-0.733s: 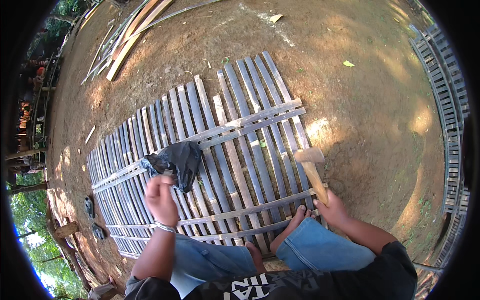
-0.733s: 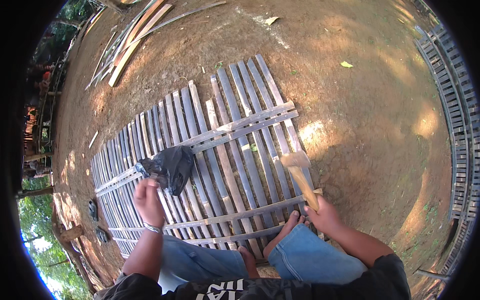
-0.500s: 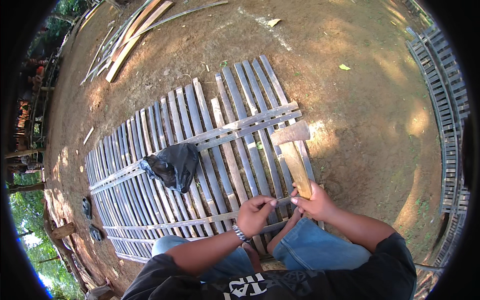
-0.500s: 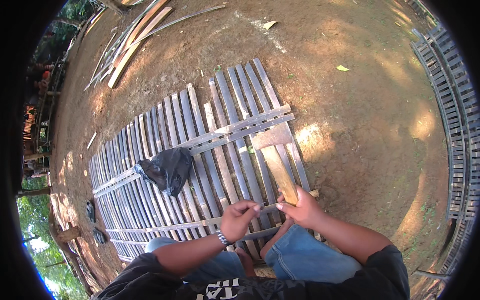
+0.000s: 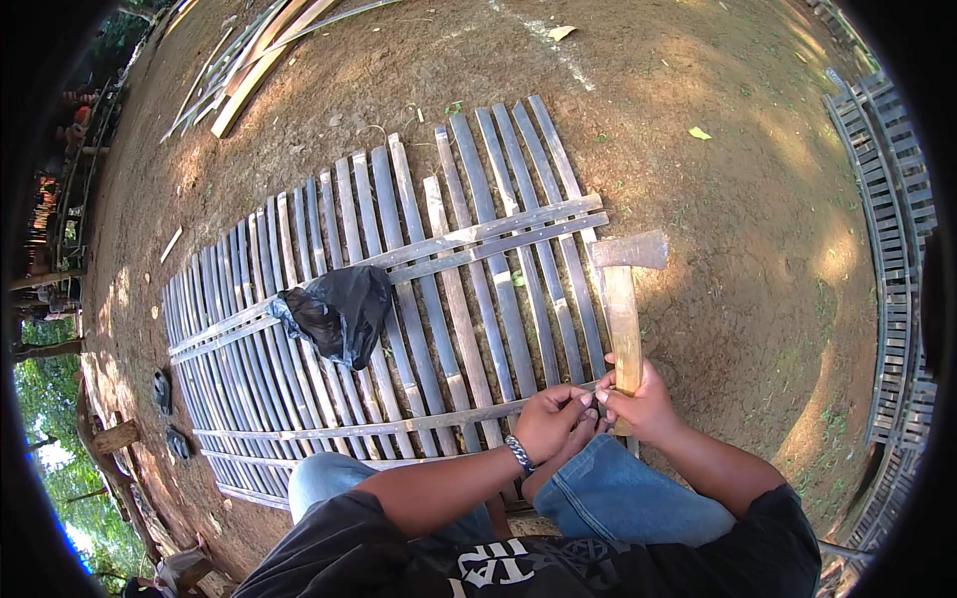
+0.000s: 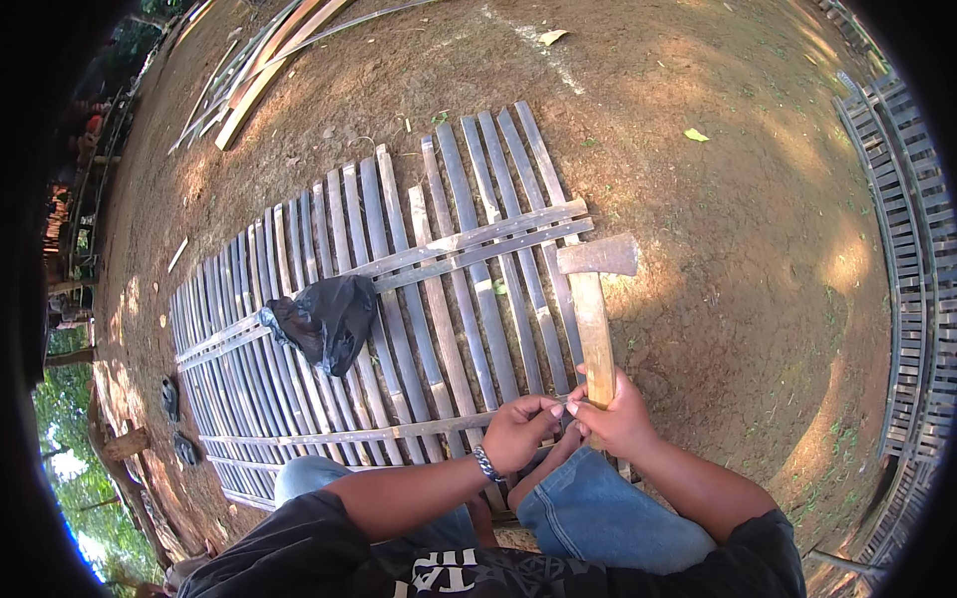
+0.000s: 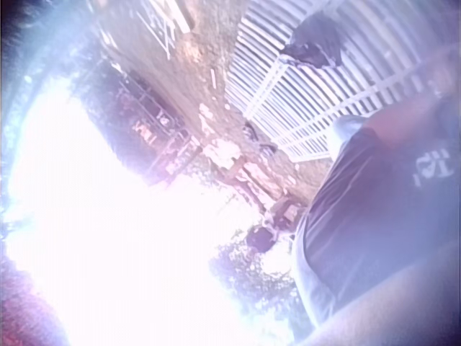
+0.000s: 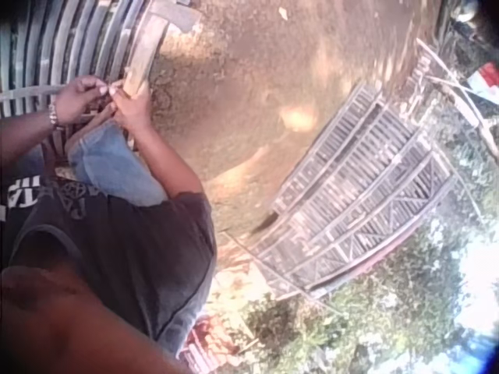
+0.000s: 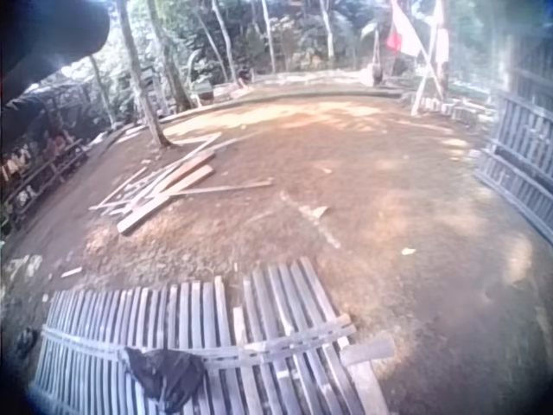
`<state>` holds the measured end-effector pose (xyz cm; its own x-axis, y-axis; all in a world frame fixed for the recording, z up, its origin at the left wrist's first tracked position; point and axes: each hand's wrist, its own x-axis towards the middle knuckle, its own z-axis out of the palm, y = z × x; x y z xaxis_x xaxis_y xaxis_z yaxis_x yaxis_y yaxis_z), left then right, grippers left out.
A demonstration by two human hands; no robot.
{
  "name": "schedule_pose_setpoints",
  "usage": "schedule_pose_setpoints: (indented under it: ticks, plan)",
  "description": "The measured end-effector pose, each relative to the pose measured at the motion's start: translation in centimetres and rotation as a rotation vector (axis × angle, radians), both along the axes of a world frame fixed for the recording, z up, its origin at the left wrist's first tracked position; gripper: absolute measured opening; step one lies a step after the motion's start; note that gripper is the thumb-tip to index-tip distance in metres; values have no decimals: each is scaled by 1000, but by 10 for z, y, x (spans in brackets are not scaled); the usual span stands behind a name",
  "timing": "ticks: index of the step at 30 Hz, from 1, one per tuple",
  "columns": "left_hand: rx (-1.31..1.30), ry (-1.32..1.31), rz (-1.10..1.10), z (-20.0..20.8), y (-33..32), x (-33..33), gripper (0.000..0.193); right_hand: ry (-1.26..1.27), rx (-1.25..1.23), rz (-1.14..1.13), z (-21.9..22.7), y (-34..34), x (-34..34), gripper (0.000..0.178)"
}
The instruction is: The person uses a hammer to drive nails into a wooden slat structure laid on the ground. They repeatedly pick up nails from a black plastic bag and secure the slats together, working systematically across the frame.
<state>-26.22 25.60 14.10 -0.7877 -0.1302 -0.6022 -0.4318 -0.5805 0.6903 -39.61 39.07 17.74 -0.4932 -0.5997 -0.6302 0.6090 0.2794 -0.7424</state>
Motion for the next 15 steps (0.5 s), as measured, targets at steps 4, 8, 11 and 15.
schedule_pose_setpoints:
  ticks: [4, 8, 11, 15]
  plan:
    - [-161, 6, -52, -6, 4, -4, 20, 52, 82, 32, -8, 6, -4, 50]
    - [-473, 72, -149, 12, -2, -14, 24, 92, 167, 135, -3, 7, -4, 51]
    - [-500, 82, -321, 14, -16, -19, 28, 36, 164, 118, -8, 12, 0, 52]
    - [-525, 33, -389, 12, -18, -21, 31, -8, 167, 102, -16, 16, 2, 53]
